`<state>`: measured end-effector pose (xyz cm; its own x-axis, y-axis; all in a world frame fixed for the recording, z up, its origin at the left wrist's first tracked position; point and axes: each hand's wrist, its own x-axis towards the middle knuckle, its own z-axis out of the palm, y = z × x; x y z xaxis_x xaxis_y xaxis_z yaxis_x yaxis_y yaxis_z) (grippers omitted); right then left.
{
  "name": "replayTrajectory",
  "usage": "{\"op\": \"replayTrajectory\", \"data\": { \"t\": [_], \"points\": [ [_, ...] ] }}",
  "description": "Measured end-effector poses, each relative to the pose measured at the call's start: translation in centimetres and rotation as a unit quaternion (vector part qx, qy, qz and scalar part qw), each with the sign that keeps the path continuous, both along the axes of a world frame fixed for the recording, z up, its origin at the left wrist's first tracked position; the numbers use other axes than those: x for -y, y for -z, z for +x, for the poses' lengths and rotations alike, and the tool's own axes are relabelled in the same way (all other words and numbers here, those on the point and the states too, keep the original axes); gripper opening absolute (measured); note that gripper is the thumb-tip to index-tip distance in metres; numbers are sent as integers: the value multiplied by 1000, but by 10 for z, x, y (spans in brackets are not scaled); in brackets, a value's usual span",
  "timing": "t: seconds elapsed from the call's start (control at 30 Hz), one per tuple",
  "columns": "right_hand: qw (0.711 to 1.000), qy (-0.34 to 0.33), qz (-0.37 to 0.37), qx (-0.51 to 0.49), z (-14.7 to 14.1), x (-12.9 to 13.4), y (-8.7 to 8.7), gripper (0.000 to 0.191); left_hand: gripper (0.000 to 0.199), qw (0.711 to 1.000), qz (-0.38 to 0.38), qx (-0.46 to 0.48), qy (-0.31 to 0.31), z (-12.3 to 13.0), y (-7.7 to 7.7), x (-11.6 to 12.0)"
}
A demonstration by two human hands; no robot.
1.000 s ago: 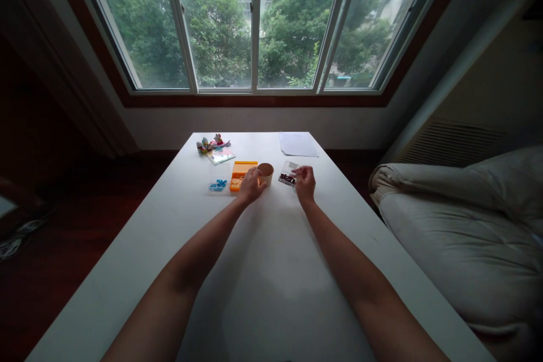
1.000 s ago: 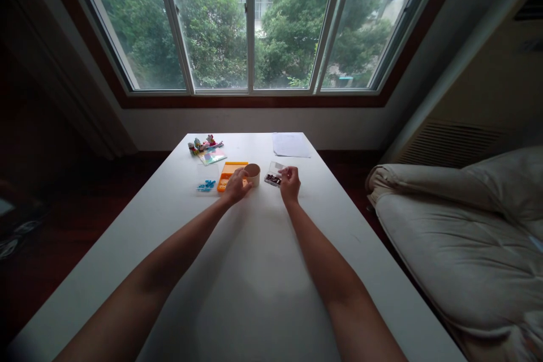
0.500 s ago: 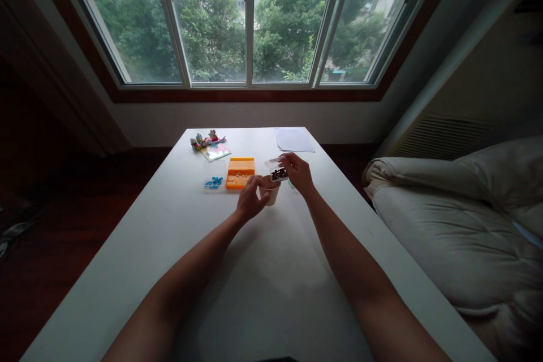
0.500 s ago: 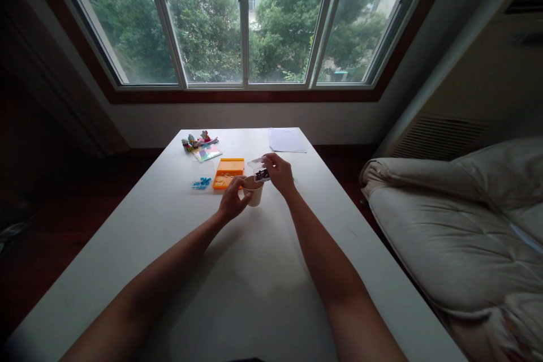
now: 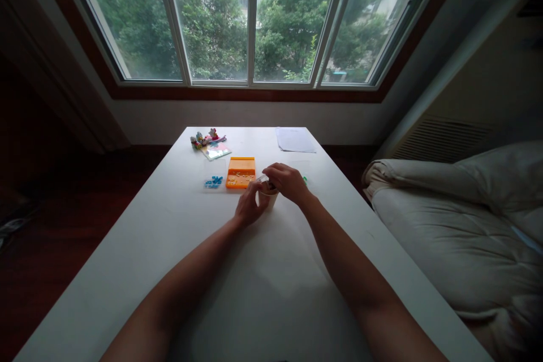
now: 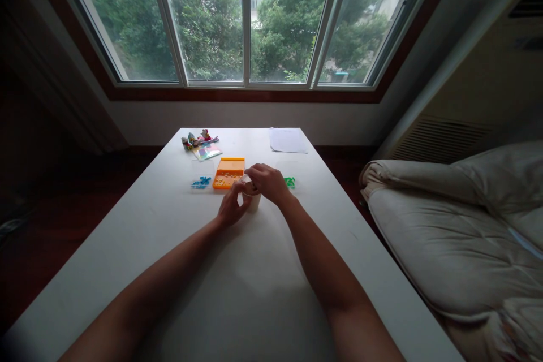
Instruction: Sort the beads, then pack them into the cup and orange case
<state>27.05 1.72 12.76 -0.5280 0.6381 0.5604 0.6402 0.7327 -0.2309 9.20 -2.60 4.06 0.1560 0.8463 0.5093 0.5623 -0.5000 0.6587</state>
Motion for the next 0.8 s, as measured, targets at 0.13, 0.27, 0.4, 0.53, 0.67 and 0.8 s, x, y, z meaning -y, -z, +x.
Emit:
{"op": "replayTrajectory", "data": {
  "t": [0.13, 0.27, 0.4, 0.53, 0.67, 0.8],
  "points": [
    [998, -2, 50, 37, -3, 1, 4, 24, 26, 1000, 1, 5, 9, 2, 1, 2],
    [995, -7, 96, 11, -3, 3, 7, 22, 25, 999, 29, 27, 5, 3, 2, 0],
    [990, -8, 136, -35, -2, 5, 9, 21, 26, 998, 48, 39, 2, 2, 3, -2],
    [986, -14, 157, -48, -2, 6, 12, 22, 29, 998, 46, 39, -4, 1, 5, -2],
    [982, -3, 177, -60, -1, 6, 17, 23, 31, 999, 38, 34, -3, 1, 7, -2],
    [981, -8, 184, -55, 0, 5, 24, 22, 31, 999, 35, 35, -15, 1, 9, -3]
  ]
}}
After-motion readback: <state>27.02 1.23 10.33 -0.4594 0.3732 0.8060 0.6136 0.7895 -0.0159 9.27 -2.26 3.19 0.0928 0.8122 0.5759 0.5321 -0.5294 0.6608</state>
